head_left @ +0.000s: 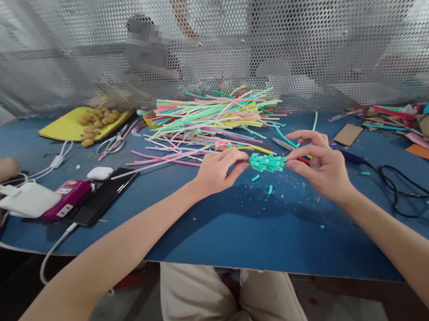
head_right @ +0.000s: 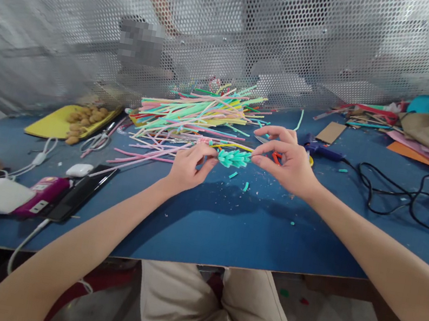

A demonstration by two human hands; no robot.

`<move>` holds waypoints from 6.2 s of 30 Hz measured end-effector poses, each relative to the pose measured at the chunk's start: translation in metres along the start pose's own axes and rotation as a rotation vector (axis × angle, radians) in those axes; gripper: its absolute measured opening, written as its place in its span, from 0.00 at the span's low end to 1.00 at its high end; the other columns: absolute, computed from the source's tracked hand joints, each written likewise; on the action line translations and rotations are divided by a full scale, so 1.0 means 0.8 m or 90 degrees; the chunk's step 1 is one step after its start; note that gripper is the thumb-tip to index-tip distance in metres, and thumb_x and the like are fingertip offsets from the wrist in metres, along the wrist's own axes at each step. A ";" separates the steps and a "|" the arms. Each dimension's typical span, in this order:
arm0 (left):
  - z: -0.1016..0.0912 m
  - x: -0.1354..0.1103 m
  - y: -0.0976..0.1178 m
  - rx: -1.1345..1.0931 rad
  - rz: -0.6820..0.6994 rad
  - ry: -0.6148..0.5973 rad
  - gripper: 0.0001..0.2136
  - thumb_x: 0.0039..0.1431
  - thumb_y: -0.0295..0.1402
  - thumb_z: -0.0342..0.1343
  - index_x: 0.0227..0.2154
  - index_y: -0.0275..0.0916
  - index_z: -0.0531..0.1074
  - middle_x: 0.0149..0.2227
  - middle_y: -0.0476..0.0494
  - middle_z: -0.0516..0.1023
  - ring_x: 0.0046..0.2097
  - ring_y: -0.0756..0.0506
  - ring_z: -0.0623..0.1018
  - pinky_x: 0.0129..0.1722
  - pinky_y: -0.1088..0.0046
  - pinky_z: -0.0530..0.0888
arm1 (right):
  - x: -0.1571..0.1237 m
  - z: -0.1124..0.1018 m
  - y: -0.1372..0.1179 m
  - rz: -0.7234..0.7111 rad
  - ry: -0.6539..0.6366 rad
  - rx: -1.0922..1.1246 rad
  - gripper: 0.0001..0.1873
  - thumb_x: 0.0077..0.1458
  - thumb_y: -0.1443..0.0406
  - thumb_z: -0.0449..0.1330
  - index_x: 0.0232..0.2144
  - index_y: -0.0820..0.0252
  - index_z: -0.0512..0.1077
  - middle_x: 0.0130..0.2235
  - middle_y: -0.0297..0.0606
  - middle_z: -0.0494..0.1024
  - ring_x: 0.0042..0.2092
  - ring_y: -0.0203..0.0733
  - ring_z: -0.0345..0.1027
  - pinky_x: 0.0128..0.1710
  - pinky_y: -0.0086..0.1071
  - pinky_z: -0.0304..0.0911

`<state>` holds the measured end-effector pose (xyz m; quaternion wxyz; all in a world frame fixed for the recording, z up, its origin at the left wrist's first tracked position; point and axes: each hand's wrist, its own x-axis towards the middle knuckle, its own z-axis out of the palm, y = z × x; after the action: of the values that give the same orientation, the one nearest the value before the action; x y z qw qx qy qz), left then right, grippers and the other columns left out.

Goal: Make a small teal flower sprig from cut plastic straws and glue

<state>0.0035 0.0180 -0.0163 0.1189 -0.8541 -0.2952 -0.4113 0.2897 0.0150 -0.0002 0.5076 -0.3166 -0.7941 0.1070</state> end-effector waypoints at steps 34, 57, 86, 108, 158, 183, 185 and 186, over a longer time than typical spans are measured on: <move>-0.007 0.008 0.017 -0.040 0.044 0.061 0.03 0.64 0.34 0.60 0.38 0.42 0.77 0.38 0.46 0.84 0.35 0.49 0.80 0.40 0.71 0.75 | -0.013 0.029 0.002 0.158 -0.123 0.368 0.19 0.66 0.48 0.57 0.50 0.45 0.82 0.54 0.39 0.78 0.58 0.50 0.66 0.57 0.46 0.60; -0.006 0.003 0.014 -0.059 0.019 -0.045 0.04 0.71 0.33 0.54 0.43 0.41 0.73 0.42 0.47 0.82 0.37 0.53 0.80 0.33 0.79 0.71 | -0.024 0.032 -0.002 0.164 -0.381 0.657 0.45 0.62 0.33 0.40 0.64 0.50 0.71 0.70 0.41 0.65 0.70 0.56 0.55 0.61 0.48 0.61; 0.000 -0.001 0.009 -0.059 -0.042 -0.025 0.09 0.73 0.37 0.51 0.42 0.40 0.73 0.42 0.45 0.81 0.32 0.54 0.77 0.28 0.79 0.69 | -0.018 0.027 -0.008 0.239 -0.353 0.668 0.51 0.58 0.29 0.38 0.61 0.53 0.74 0.67 0.45 0.69 0.66 0.57 0.60 0.57 0.49 0.64; -0.002 0.004 0.011 0.013 0.001 -0.119 0.07 0.74 0.34 0.44 0.42 0.40 0.66 0.43 0.43 0.78 0.39 0.50 0.78 0.30 0.75 0.68 | -0.020 0.029 -0.006 0.258 -0.393 0.683 0.53 0.54 0.26 0.39 0.60 0.54 0.74 0.65 0.47 0.70 0.64 0.58 0.63 0.55 0.47 0.65; 0.001 0.005 0.023 -0.106 -0.015 -0.189 0.07 0.71 0.36 0.53 0.44 0.40 0.74 0.43 0.46 0.83 0.38 0.50 0.81 0.39 0.75 0.74 | -0.011 0.037 0.028 -0.171 -0.143 -0.082 0.13 0.61 0.55 0.66 0.39 0.56 0.72 0.33 0.35 0.79 0.33 0.40 0.71 0.39 0.38 0.64; 0.000 0.001 0.030 0.015 0.135 -0.136 0.11 0.72 0.38 0.54 0.47 0.46 0.81 0.44 0.49 0.86 0.41 0.51 0.84 0.39 0.72 0.73 | -0.012 0.038 0.015 -0.130 -0.135 -0.019 0.11 0.62 0.56 0.66 0.42 0.55 0.76 0.29 0.31 0.81 0.29 0.38 0.71 0.40 0.38 0.63; -0.001 0.001 0.031 0.038 0.139 -0.142 0.10 0.72 0.38 0.53 0.46 0.47 0.80 0.44 0.49 0.86 0.40 0.51 0.84 0.39 0.72 0.72 | -0.012 0.039 0.016 -0.123 -0.136 -0.019 0.11 0.62 0.56 0.66 0.42 0.55 0.76 0.29 0.31 0.81 0.29 0.38 0.71 0.40 0.38 0.63; -0.002 0.001 0.031 0.045 0.140 -0.143 0.10 0.72 0.38 0.53 0.47 0.47 0.80 0.44 0.50 0.87 0.40 0.51 0.84 0.39 0.72 0.72 | -0.013 0.040 0.017 -0.120 -0.136 -0.020 0.10 0.62 0.57 0.66 0.42 0.55 0.76 0.29 0.31 0.81 0.30 0.38 0.71 0.40 0.37 0.63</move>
<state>0.0180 -0.0023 -0.0140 0.1596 -0.9171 -0.2256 -0.2873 0.2701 0.0238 -0.0290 0.4229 -0.2353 -0.8715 0.0793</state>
